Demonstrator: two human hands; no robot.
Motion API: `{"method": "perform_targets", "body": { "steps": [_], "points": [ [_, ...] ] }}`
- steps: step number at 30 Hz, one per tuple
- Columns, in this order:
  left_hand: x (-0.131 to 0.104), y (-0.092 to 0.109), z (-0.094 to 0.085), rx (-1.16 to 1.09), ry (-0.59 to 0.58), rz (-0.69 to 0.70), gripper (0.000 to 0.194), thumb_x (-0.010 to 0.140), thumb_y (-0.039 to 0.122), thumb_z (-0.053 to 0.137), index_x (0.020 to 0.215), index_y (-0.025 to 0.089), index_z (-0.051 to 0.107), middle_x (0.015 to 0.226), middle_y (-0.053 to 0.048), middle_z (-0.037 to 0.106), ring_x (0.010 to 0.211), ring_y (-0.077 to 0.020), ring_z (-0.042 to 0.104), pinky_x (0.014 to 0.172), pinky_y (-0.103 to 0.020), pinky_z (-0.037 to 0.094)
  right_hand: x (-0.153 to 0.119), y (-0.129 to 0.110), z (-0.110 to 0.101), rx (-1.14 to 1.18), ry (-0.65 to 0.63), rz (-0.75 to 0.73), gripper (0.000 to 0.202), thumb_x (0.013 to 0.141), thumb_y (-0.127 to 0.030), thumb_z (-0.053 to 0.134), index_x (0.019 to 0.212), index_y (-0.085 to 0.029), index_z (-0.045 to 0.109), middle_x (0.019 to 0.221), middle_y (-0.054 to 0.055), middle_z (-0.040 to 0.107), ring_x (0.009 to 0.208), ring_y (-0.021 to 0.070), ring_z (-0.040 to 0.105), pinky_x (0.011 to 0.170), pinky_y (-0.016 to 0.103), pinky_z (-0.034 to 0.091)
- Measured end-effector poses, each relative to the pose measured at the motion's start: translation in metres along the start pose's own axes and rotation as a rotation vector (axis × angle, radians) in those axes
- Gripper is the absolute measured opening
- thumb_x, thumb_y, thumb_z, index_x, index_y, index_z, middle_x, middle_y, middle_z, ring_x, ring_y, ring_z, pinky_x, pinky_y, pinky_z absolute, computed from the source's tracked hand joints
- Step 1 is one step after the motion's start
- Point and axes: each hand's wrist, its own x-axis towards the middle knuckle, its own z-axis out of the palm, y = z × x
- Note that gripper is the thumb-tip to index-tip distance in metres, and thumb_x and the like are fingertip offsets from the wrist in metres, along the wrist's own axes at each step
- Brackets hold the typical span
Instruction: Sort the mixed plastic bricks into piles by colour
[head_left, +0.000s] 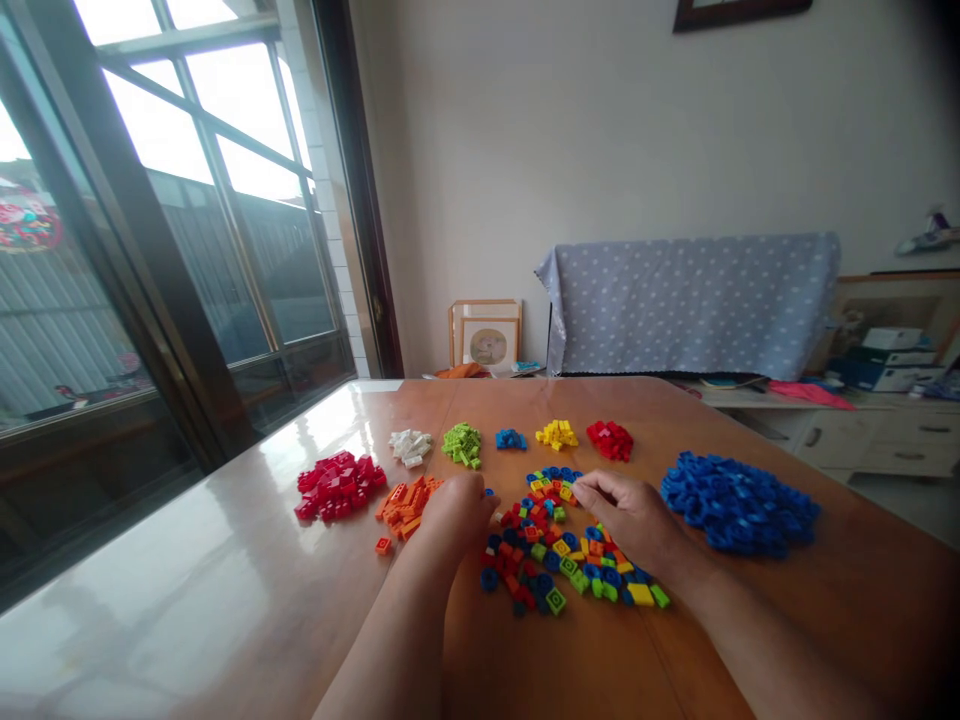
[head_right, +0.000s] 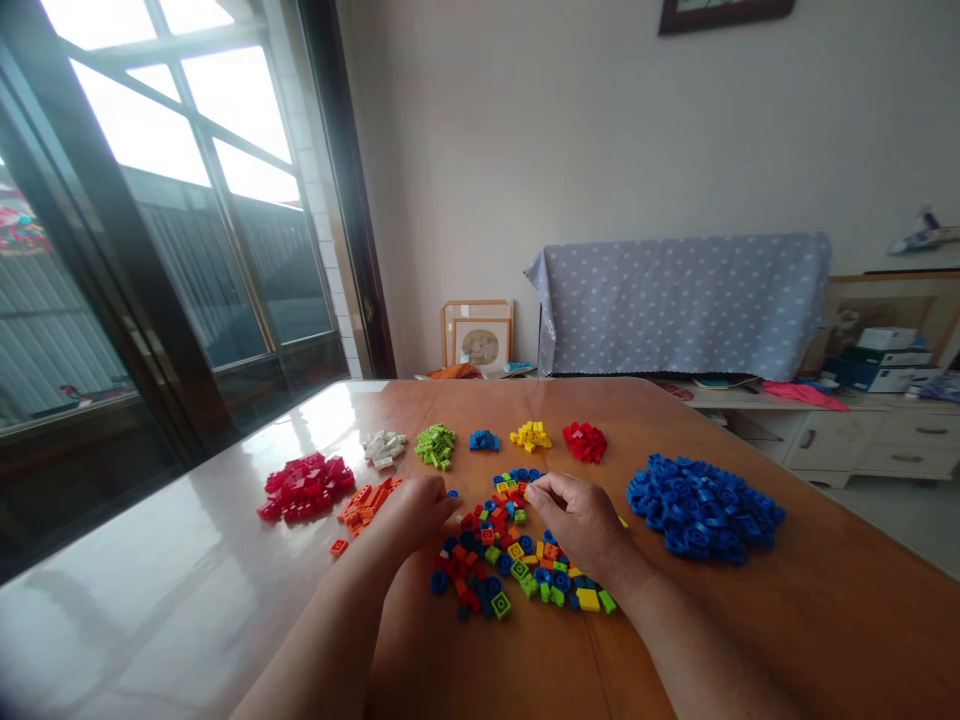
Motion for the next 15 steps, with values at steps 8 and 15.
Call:
{"method": "perform_targets", "body": {
  "steps": [8,15],
  "points": [
    [0.0041,-0.0067,0.0032,0.024,-0.002,-0.077,0.016,0.079,0.037,0.066,0.077,0.022,0.068,0.078,-0.005,0.070,0.075,-0.0190,0.063,0.061,-0.024,0.040,-0.0001,-0.0045,-0.0022,-0.012,-0.014,0.002,0.037,0.092,-0.048,0.051,0.086,-0.019,0.072,0.080,0.001,0.072,0.077,0.0194,0.063,0.070,0.026,0.048],
    [0.0077,-0.0074,0.0035,-0.010,0.145,-0.071,0.022,0.092,0.033,0.046,0.087,0.020,0.063,0.097,-0.010,0.069,0.085,-0.0213,0.064,0.068,-0.027,0.041,-0.0002,-0.0039,-0.0036,-0.017,-0.005,-0.002,0.038,0.093,-0.049,0.049,0.087,-0.019,0.072,0.078,0.001,0.070,0.076,0.0191,0.062,0.071,0.027,0.048]
  ]
}}
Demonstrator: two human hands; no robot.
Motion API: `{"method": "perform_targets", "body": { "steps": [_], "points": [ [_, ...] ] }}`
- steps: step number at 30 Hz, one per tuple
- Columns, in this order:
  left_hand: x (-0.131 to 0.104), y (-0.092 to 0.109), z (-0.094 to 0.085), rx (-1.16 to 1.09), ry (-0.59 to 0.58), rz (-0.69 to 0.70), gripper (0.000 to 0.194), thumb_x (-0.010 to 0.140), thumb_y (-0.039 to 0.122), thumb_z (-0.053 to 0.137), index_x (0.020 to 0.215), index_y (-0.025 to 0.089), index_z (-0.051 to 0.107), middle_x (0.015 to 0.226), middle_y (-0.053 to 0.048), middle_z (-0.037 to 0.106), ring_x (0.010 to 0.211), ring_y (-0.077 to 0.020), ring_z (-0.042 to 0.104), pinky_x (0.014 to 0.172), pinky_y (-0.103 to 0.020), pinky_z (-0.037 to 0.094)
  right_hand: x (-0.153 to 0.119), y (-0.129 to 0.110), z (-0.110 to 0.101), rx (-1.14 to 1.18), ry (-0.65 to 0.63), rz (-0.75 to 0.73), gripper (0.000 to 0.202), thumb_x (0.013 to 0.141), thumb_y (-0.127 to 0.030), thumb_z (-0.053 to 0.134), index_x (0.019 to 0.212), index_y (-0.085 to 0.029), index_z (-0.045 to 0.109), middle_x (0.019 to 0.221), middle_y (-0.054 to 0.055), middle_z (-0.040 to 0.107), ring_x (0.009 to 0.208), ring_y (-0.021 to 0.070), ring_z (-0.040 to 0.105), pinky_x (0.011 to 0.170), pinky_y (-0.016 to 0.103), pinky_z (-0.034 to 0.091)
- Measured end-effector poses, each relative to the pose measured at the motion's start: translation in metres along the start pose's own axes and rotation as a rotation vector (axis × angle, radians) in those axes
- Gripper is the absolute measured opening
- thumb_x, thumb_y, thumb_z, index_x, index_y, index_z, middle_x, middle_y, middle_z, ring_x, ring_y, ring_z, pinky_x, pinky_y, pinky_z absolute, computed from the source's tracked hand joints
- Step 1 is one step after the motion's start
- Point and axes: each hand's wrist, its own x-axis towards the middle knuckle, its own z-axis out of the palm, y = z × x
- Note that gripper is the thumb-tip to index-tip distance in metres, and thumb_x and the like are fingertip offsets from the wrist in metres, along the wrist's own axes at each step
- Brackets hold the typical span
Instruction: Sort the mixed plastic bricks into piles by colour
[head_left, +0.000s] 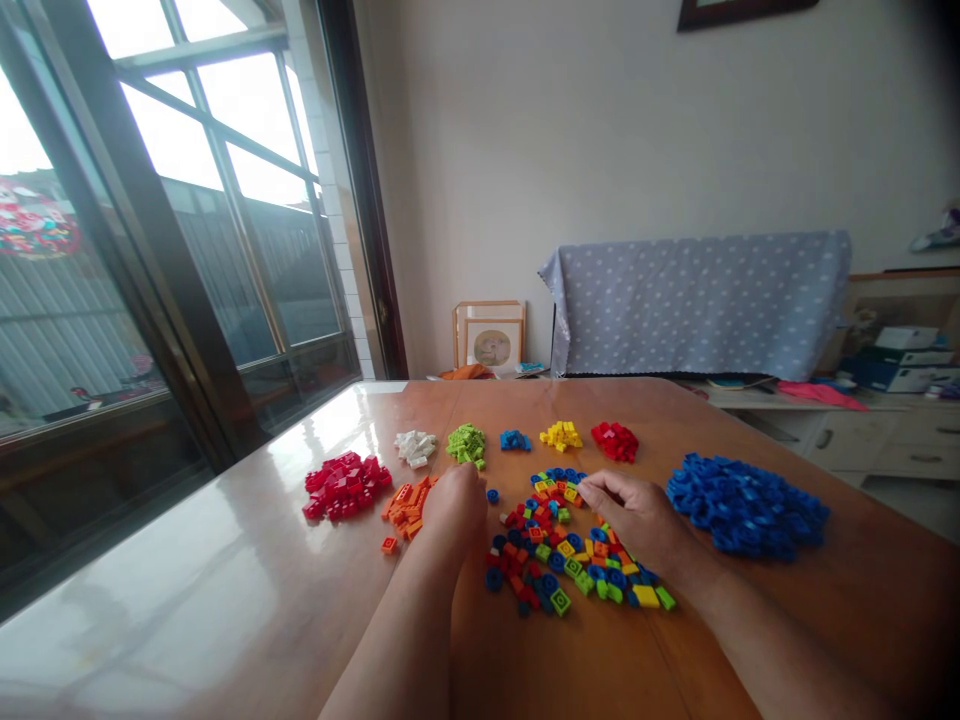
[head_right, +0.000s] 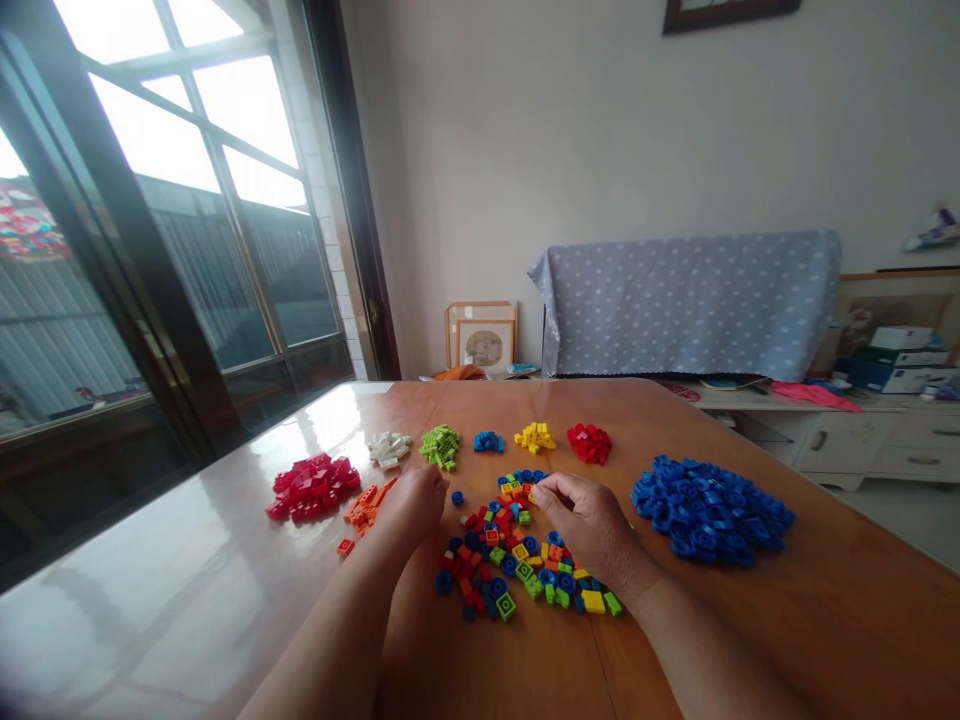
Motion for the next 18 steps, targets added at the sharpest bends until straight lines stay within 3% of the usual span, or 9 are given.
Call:
{"method": "perform_targets", "body": {
  "steps": [4,9,14,18],
  "points": [
    [0.002,0.005,-0.006,-0.149,0.034,0.019,0.027,0.096,0.030,0.038,0.087,0.018,0.061,0.093,-0.010,0.068,0.085,-0.0207,0.063,0.068,-0.027,0.041,0.000,-0.001,0.000,-0.009,0.003,-0.003,0.038,0.093,-0.048,0.049,0.086,-0.019,0.072,0.078,0.001,0.070,0.076,0.0188,0.061,0.071,0.027,0.048],
    [-0.008,0.017,-0.006,-0.295,-0.142,0.101,0.028,0.095,0.029,0.036,0.093,0.018,0.062,0.085,-0.003,0.069,0.069,-0.0131,0.061,0.058,-0.022,0.040,0.000,-0.003,-0.001,-0.008,0.001,-0.005,0.038,0.093,-0.047,0.049,0.086,-0.018,0.071,0.076,0.001,0.068,0.074,0.0178,0.060,0.069,0.026,0.047],
    [-0.020,0.027,-0.003,-0.210,-0.142,0.096,0.023,0.091,0.028,0.041,0.089,0.017,0.062,0.090,-0.009,0.069,0.080,-0.0186,0.063,0.063,-0.025,0.042,0.000,0.003,0.001,-0.044,-0.010,-0.005,0.038,0.093,-0.049,0.049,0.087,-0.019,0.071,0.077,0.000,0.069,0.075,0.0183,0.062,0.068,0.025,0.047],
    [-0.022,0.026,0.001,-0.121,-0.107,0.059,0.023,0.091,0.029,0.042,0.096,0.018,0.061,0.103,-0.013,0.069,0.092,-0.0245,0.065,0.074,-0.031,0.046,0.000,0.014,0.002,-0.058,-0.036,0.021,0.037,0.091,-0.052,0.050,0.091,-0.022,0.071,0.086,0.000,0.073,0.085,0.0207,0.066,0.073,0.024,0.049]
  ]
}}
